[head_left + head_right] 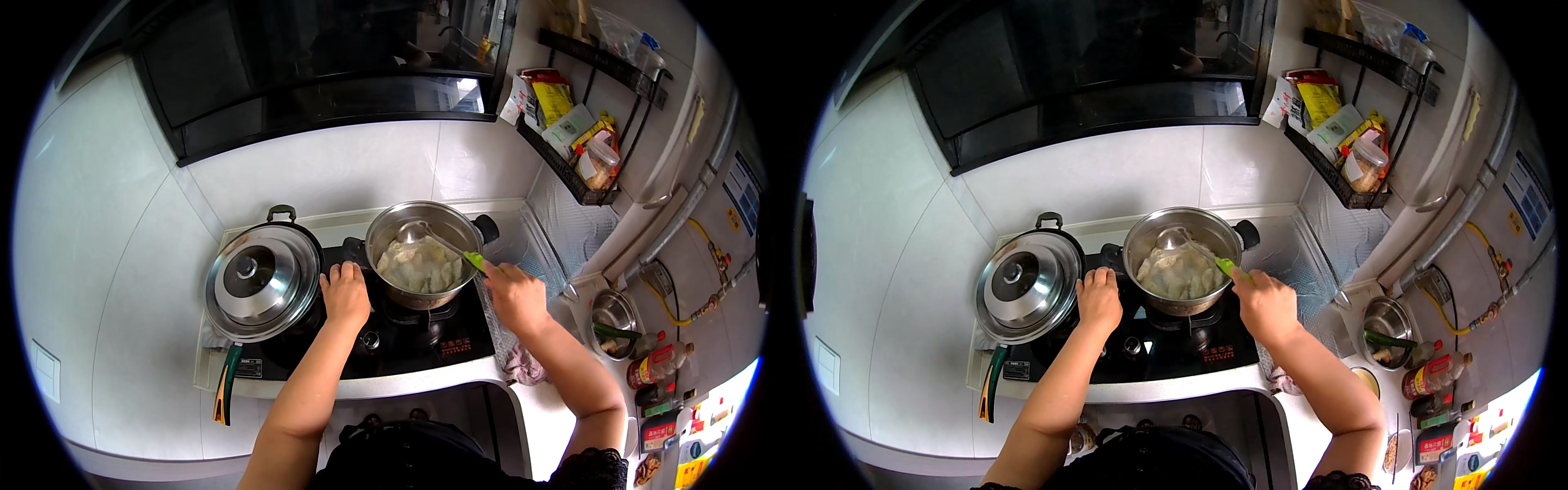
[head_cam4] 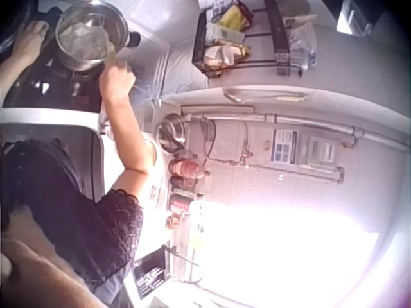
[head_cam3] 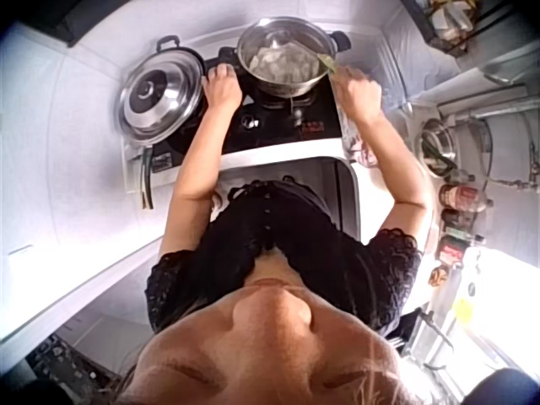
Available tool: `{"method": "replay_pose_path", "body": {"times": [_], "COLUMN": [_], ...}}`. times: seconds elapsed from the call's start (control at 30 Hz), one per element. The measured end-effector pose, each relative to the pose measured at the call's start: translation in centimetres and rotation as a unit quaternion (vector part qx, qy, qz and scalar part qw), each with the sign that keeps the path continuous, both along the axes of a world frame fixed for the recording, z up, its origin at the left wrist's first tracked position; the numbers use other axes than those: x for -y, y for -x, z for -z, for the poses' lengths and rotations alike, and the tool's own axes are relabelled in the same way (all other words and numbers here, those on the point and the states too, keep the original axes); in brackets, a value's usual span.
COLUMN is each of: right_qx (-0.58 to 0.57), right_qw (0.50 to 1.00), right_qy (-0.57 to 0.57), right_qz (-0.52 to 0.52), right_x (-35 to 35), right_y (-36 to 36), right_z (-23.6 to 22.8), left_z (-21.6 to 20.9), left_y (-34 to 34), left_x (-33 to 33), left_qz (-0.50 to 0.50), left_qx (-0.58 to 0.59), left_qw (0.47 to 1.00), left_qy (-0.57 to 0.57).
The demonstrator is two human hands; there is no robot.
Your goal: The person wipes the kitchen counter with a cloth, then moves to the stove to cook dumplings in a pot of boiling water. They use a slotted spoon to stir the dumplings and adjust the stove's heat control knob.
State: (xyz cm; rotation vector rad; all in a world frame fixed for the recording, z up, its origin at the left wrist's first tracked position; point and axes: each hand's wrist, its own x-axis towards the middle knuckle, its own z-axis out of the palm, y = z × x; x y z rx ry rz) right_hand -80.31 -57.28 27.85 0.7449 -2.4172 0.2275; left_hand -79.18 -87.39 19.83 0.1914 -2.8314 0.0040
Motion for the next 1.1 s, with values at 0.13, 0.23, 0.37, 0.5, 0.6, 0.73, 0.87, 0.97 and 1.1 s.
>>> {"method": "replay_pose_path", "body": {"times": [0.13, 0.23, 0.37, 0.5, 0.6, 0.73, 0.87, 0.97, 1.1], "right_qx": [0.046, 0.118, 0.182, 0.201, 0.18, 0.155, 0.165, 0.144, 0.136], "right_qw": [0.999, 0.993, 0.983, 0.976, 0.974, 0.967, 0.96, 0.964, 0.972], "right_qy": [0.014, 0.009, -0.013, -0.076, -0.131, -0.201, -0.222, -0.223, -0.189], "right_qz": [0.003, 0.023, 0.035, 0.035, 0.036, 0.041, 0.043, 0.027, 0.012], "right_x": [-1.0, -2.0, -2.9, -2.9, -2.4, -2.0, -1.8, -2.0, -2.1], "right_y": [-0.8, -1.5, -1.8, -1.8, -1.8, -1.2, -0.5, 0.0, -0.2], "right_z": [-4.0, -7.2, -10.5, -12.0, -11.9, -10.6, -9.3, -7.6, -5.8], "left_z": [0.0, 0.0, 0.4, 0.4, 0.5, 0.3, 0.1, -0.1, 0.1], "left_y": [-0.1, -0.1, -0.1, -0.2, -0.1, 0.0, -0.1, -0.2, -0.1], "left_x": [0.1, 0.0, 0.1, 0.1, 0.1, -0.1, -0.2, -0.3, -0.2], "left_qz": [-0.002, 0.0, 0.002, 0.001, 0.0, -0.006, -0.009, -0.012, -0.012], "left_qx": [0.004, 0.0, -0.011, -0.012, -0.008, 0.003, 0.004, 0.01, 0.011], "left_qw": [1.0, 1.0, 1.0, 1.0, 1.0, 1.0, 1.0, 1.0, 1.0], "left_qy": [0.0, 0.002, 0.006, 0.001, 0.003, 0.001, 0.003, 0.002, 0.003]}}
